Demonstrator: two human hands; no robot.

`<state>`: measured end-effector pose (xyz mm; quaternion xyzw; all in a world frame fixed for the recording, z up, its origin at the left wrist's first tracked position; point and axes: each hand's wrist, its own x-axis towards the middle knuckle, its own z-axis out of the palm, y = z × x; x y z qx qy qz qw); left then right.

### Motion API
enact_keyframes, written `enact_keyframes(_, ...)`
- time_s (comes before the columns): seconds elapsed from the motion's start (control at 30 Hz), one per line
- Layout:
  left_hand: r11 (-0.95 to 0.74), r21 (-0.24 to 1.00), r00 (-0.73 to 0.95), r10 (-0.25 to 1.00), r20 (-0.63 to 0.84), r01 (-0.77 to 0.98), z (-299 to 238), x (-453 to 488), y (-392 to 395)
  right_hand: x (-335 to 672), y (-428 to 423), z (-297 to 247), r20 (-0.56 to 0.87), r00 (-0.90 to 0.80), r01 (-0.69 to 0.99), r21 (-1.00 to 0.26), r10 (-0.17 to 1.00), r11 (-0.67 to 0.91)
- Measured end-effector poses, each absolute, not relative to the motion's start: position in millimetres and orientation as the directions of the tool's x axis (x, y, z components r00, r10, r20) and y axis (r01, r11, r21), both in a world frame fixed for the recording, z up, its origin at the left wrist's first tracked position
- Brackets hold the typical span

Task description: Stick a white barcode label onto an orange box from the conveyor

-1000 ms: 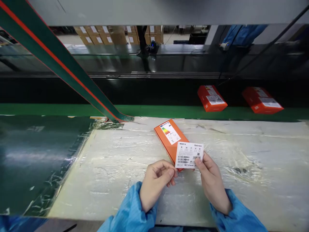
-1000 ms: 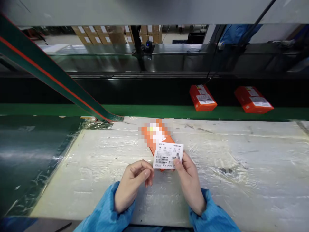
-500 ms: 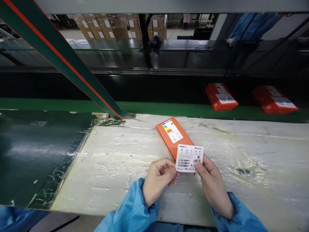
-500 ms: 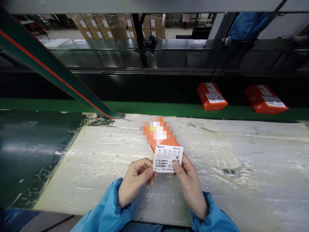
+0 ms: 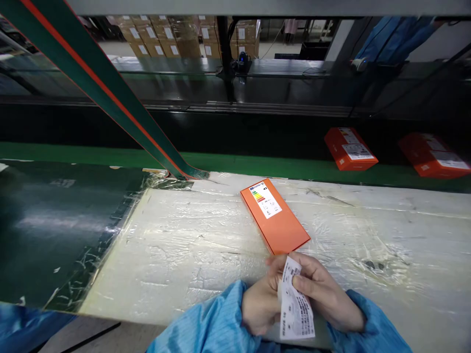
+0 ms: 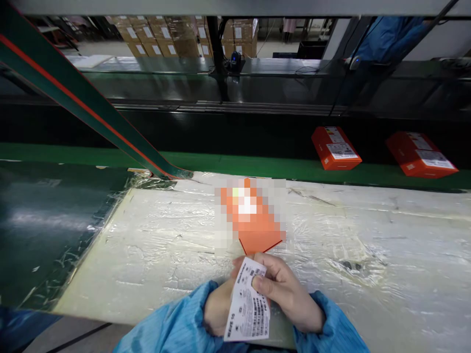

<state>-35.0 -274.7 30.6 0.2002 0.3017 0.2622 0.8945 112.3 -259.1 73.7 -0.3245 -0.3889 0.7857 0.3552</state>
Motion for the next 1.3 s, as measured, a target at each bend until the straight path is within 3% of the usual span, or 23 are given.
enact_keyframes(0.1, 0.811, 0.450, 0.684, 0.569, -0.457, -0.374, 28, -30, -277, 117, -259, 73, -0.233, -0.511, -0.292, -0.858, 0.827, -0.422)
enact_keyframes(0.23, 0.801, 0.555, 0.706, 0.526, -0.475, -0.224, 41, -45, -261, 129, -254, 76, -0.223, -0.394, -0.299, -0.886, 0.892, -0.354)
enact_keyframes(0.37, 0.599, 0.787, 0.532, 0.719, -0.447, -0.148, 64, -65, -239, 137, -241, 82, -0.218, -0.211, -0.354, -0.891, 0.953, -0.283)
enact_keyframes(0.43, 0.521, 0.841, 0.470, 0.784, -0.405, -0.145, 72, -69, -231, 136, -237, 83, -0.235, -0.146, -0.373, -0.887, 0.961, -0.273)
enact_keyframes(0.63, 0.426, 0.756, 0.445, 0.873, -0.200, -0.496, 61, -58, -235, 115, -238, 77, -0.283, -0.030, -0.472, -0.841, 0.959, -0.263)
enact_keyframes(0.73, 0.412, 0.743, 0.429, 0.884, -0.186, -0.528, 49, -52, -240, 107, -242, 76, -0.275, -0.039, -0.503, -0.825, 0.961, -0.257)
enact_keyframes(0.83, 0.452, 0.725, 0.444, 0.868, -0.222, -0.520, 46, -54, -240, 109, -244, 81, -0.286, -0.154, -0.465, -0.823, 0.946, -0.325)
enact_keyframes(1.0, 0.607, 0.686, 0.618, 0.732, -0.287, -0.401, 59, -56, -240, 127, -246, 93, -0.278, -0.552, -0.199, -0.871, 0.786, -0.448)
enact_keyframes(1.07, 0.607, 0.692, 0.629, 0.725, -0.280, -0.392, 63, -54, -242, 131, -249, 92, -0.279, -0.598, -0.156, -0.879, 0.752, -0.450)
enact_keyframes(1.2, 0.614, 0.755, 0.610, 0.695, -0.379, -0.230, 63, -57, -241, 137, -250, 80, -0.269, -0.441, -0.186, -0.906, 0.856, -0.380)
enact_keyframes(1.27, 0.409, 0.912, 0.440, 0.823, -0.360, -0.017, 61, -63, -235, 141, -242, 76, -0.243, -0.289, -0.221, -0.924, 0.926, -0.312)
enact_keyframes(1.3, 0.222, 0.967, 0.323, 0.913, -0.251, 0.124, 59, -66, -232, 143, -235, 76, -0.226, -0.218, -0.222, -0.936, 0.950, -0.273)
